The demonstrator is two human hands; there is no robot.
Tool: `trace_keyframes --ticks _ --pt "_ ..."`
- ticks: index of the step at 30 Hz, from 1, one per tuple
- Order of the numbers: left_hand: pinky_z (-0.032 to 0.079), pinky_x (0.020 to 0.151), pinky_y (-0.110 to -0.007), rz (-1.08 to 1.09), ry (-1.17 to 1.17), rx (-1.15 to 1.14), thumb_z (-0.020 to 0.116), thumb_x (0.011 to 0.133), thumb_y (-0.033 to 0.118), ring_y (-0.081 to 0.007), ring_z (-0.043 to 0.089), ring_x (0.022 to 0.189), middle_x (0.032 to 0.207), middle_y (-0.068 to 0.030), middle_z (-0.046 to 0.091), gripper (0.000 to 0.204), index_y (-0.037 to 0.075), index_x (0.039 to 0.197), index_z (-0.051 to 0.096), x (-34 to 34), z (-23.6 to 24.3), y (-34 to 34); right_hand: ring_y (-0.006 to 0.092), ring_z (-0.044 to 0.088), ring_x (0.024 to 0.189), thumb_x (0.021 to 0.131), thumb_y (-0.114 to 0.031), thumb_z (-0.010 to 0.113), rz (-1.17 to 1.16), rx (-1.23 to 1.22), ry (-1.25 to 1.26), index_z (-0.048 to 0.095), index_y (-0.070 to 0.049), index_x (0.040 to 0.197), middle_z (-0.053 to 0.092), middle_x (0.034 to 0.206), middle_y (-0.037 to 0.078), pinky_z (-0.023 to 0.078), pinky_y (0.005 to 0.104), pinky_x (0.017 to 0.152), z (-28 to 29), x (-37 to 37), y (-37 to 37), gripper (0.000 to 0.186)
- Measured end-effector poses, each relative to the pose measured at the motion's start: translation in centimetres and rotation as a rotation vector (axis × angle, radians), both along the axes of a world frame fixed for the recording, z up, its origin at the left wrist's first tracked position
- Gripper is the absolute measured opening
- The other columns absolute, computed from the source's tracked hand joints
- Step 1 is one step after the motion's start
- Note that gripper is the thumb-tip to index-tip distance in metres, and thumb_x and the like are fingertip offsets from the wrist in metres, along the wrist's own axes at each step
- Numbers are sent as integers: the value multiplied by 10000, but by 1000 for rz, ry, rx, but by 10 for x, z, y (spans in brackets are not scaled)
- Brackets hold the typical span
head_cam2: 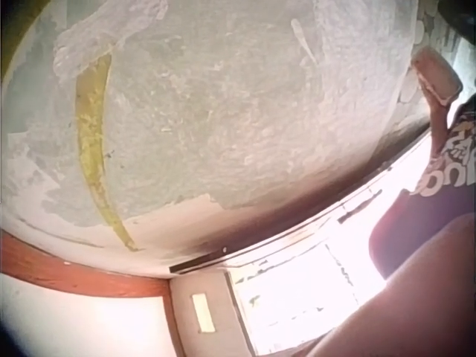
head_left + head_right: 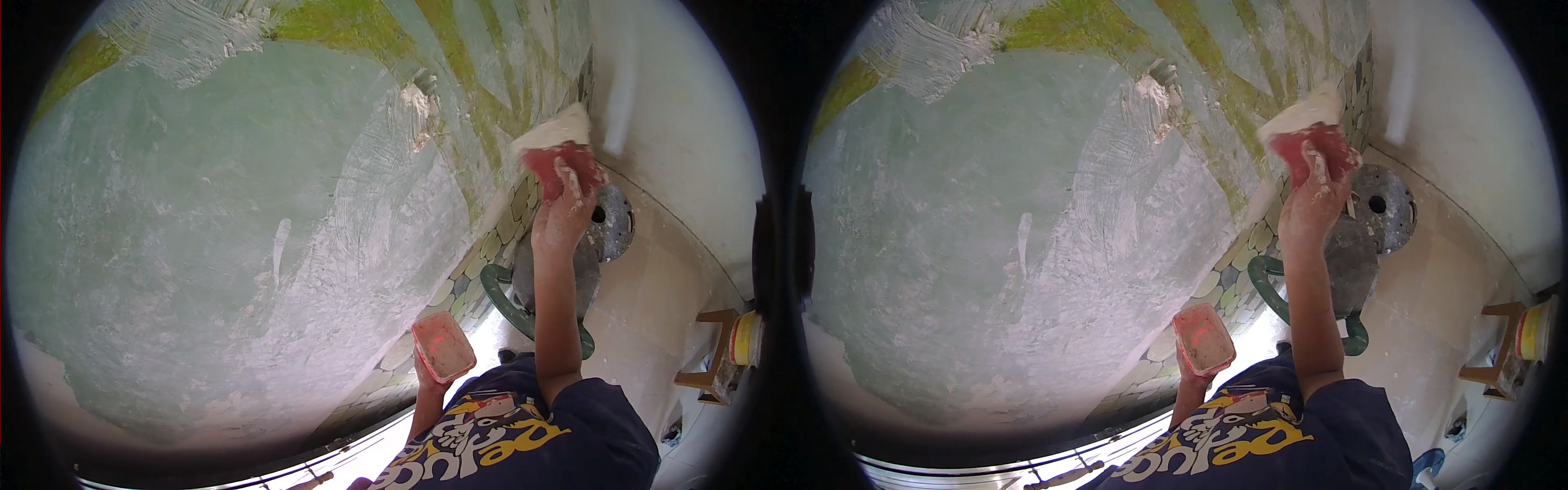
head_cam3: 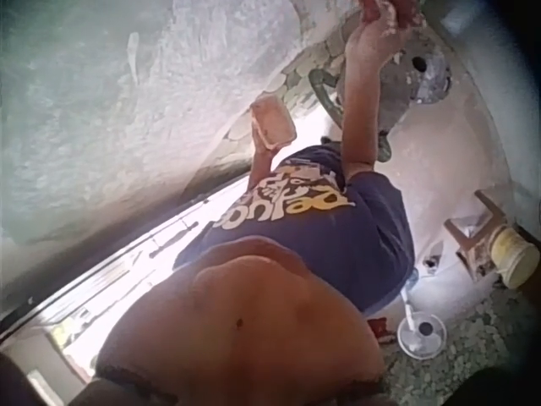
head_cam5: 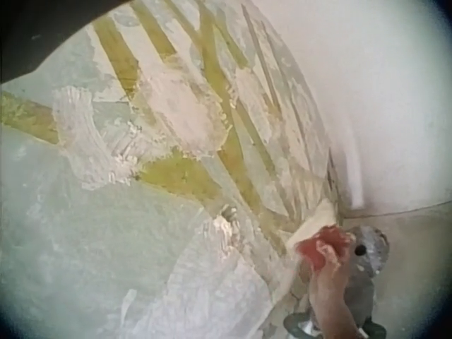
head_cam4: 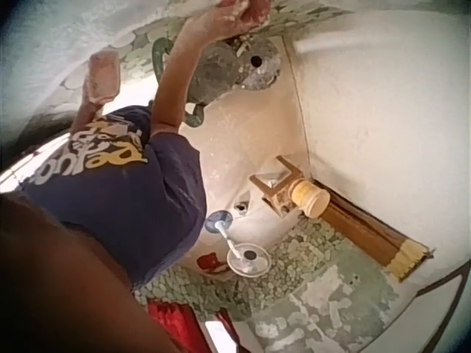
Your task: Applying plaster or putty to a wall and ceiling using a scraper tool.
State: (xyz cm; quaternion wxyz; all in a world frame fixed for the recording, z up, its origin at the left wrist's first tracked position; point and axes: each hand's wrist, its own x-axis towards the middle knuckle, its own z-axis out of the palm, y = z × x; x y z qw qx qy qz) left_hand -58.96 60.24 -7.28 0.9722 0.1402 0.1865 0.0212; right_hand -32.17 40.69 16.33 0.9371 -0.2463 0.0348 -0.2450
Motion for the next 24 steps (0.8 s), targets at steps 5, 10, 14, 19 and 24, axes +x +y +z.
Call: trace_keyframes --ticks 5,10,14,19,24 --pt "522 967 -553 9 -10 39 473 966 564 -356 608 1181 1343 -133 591 636 124 1425 479 -2 -4 2 265 560 1233 875 136 476 -654 -771 -146 496 -2 1382 554 1357 150 481 380 1024 -5 35 51 526" --pt "523 967 -555 54 9 12 488 960 559 -357 606 1186 1346 -139 588 648 120 1436 466 -10 -2 6 404 438 1337 759 105 502 -554 -1229 -182 417 -67 1505 423 1483 211 357 486 1119 -12 45 110 771" --pt "527 962 -554 58 29 13 483 956 568 -358 610 1183 1343 -141 589 661 121 1441 460 -16 -10 13 430 406 1352 733 100 515 -530 -1264 -175 401 -81 1517 415 1483 211 334 510 1126 -18 41 113 813" --pt "534 951 -558 32 75 39 466 957 580 -360 616 1173 1337 -137 593 662 127 1440 461 -11 -4 7 432 392 1360 696 120 528 -447 -1299 -153 407 -90 1513 421 1478 204 319 519 1132 -35 22 117 852" --pt "531 953 -565 23 90 21 449 962 584 -359 608 1182 1350 -130 586 661 131 1444 457 2 -6 9 434 410 1338 674 139 535 -361 -1284 -219 436 -120 1501 456 1446 193 318 524 1128 -46 8 110 872"
